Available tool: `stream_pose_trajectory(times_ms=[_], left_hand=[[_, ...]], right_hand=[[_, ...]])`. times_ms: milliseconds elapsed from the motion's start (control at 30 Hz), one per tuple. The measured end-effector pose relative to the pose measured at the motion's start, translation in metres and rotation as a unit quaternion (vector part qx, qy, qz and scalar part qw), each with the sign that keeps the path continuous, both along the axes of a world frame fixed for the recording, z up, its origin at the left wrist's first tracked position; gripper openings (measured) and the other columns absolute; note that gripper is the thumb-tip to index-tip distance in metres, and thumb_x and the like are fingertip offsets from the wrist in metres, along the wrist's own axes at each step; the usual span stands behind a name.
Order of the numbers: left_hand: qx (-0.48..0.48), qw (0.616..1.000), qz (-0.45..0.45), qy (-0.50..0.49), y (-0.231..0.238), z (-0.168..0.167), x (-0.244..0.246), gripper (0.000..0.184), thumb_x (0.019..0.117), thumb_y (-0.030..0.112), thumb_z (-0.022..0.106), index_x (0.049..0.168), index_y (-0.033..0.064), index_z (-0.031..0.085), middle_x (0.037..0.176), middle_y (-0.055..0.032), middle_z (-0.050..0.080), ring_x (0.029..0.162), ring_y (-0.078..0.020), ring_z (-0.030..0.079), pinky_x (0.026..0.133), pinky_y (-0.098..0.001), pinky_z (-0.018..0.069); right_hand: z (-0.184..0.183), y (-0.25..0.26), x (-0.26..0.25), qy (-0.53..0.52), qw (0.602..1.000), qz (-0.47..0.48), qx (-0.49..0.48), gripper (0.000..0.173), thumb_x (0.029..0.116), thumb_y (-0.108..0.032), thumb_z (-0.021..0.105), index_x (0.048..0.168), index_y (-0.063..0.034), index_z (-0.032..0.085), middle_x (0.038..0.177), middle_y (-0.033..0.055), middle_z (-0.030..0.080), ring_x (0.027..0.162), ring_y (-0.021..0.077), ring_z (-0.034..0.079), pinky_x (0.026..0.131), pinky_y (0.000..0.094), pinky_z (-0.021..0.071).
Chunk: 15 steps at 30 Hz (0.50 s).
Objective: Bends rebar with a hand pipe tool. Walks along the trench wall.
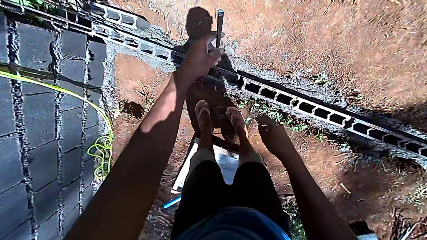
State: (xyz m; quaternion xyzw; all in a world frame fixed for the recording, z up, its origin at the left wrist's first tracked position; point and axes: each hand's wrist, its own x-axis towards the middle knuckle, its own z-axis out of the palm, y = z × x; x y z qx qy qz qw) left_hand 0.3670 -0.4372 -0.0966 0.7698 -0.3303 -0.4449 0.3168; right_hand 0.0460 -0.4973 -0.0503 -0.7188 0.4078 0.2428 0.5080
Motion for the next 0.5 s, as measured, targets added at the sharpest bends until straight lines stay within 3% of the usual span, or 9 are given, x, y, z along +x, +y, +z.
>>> stream_pose_trajectory(times_ms=[200,400,500], left_hand=[[-0.007,1.000,0.027,0.006,-0.006,-0.004,0.005,0.047,0.1055,0.020,0.057,0.149,0.0050,0.047,0.094,-0.0116,0.073,0.076,-0.0160,0.073,0.075,-0.0345,0.0622],[-0.007,0.999,0.031,-0.011,0.002,0.004,-0.002,0.032,0.1054,0.023,0.057,0.129,0.0013,0.062,0.094,-0.0092,0.073,0.079,-0.0133,0.072,0.077,-0.0332,0.0618],[-0.009,1.000,0.009,-0.027,0.028,0.008,-0.021,0.031,0.1036,0.023,0.061,0.126,0.0015,0.065,0.101,-0.0115,0.074,0.085,-0.0178,0.074,0.083,-0.0396,0.0618]], right_hand=[[-0.005,0.002,-0.008,0.008,1.000,-0.002,0.015,0.030,0.1059,-0.012,0.052,0.133,-0.0025,0.062,0.124,0.0203,0.068,0.107,0.0337,0.070,0.097,0.0542,0.0542],[-0.008,0.006,-0.015,-0.014,1.000,0.007,0.001,0.030,0.1059,-0.010,0.051,0.132,-0.0014,0.062,0.124,0.0200,0.069,0.109,0.0333,0.070,0.099,0.0534,0.0539],[-0.007,0.007,-0.013,-0.017,1.000,0.010,-0.006,0.029,0.1065,-0.012,0.050,0.130,-0.0013,0.064,0.120,0.0199,0.070,0.106,0.0328,0.071,0.097,0.0531,0.0548]])
